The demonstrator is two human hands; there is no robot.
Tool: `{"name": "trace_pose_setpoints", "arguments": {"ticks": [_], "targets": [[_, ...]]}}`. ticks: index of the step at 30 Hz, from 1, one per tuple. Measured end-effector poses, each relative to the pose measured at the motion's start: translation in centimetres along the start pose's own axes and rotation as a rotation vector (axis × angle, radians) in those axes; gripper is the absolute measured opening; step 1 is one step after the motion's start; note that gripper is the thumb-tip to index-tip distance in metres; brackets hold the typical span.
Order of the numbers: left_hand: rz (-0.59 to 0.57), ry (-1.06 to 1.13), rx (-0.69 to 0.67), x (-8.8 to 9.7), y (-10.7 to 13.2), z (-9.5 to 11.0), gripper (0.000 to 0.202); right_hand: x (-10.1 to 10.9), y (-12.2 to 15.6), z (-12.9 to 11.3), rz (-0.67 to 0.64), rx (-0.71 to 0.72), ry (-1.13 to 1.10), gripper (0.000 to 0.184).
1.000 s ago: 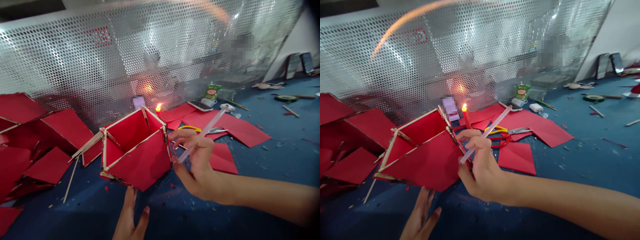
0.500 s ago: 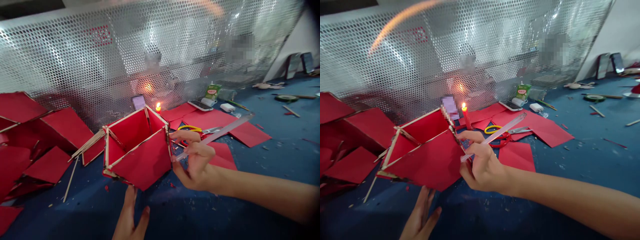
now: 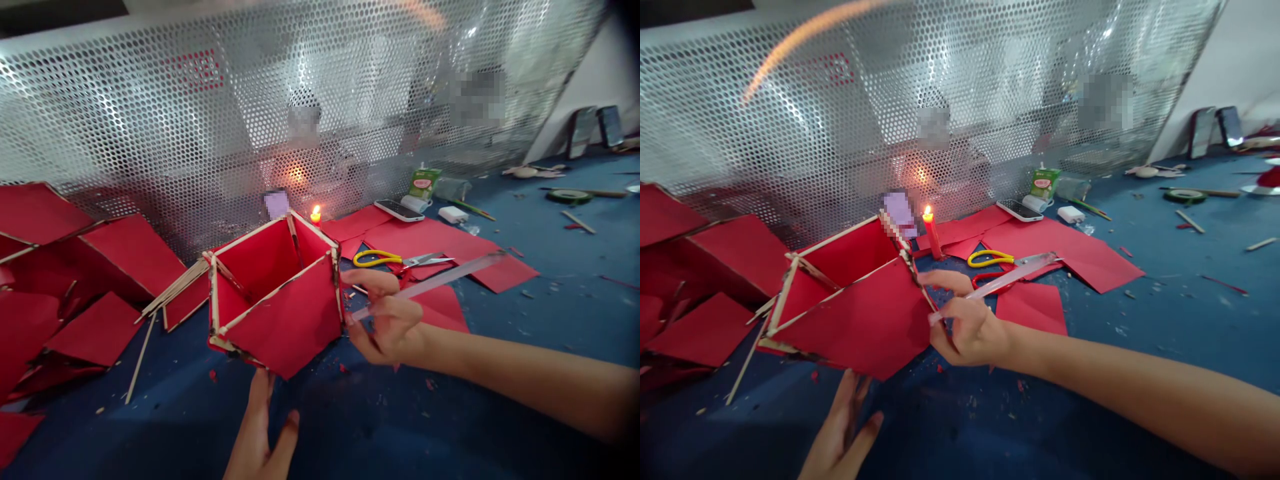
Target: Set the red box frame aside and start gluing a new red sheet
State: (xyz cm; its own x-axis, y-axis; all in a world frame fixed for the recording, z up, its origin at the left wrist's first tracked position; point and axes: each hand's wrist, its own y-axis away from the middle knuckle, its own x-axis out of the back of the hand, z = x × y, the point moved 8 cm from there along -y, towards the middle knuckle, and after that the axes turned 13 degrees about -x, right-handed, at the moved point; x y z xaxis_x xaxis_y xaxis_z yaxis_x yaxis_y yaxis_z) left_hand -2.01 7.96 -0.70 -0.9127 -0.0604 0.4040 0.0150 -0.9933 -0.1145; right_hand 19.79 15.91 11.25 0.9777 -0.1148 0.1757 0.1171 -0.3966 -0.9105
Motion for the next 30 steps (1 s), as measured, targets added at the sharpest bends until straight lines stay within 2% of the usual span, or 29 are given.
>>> {"name": "trace_pose_setpoints", "arguments": {"ticks": [3, 7, 13, 15, 21, 27, 30], "targets": [[-0.016, 0.002, -0.009, -0.1, 0.1, -0.1, 0.075, 0.1, 0.4, 0.6, 0.035, -0.016, -0.041, 0.055], [-0.029, 0.007, -0.008, -0.2, 0.1, -0.2, 0.076, 0.2, 0.5, 0.4, 0.049, 0.059, -0.025, 0.054], [0.065, 0.021, -0.02, 0.3, 0.0, 0.6, 0.074, 0.2, 0.8, 0.2, 0.061, 0.09, 0.126, 0.026], [0.059, 0.022, -0.021, 0.3, -0.1, 0.8, 0.077, 0.1, 0.8, 0.1, 0.045, 0.102, 0.155, 0.022], [0.045, 0.01, -0.01, 0.3, 0.0, 0.6, 0.073, -0.2, 0.7, 0.2, 0.022, 0.073, 0.152, 0.022], [-0.014, -0.01, 0.008, -0.1, 0.2, -0.2, 0.074, -0.4, 1.1, 0.8, 0.024, 0.085, 0.137, 0.034], [-0.002, -0.015, 0.023, 0.1, 0.4, -0.4, 0.073, -0.6, 1.0, 0.6, 0.009, 0.127, 0.198, 0.038]]}}
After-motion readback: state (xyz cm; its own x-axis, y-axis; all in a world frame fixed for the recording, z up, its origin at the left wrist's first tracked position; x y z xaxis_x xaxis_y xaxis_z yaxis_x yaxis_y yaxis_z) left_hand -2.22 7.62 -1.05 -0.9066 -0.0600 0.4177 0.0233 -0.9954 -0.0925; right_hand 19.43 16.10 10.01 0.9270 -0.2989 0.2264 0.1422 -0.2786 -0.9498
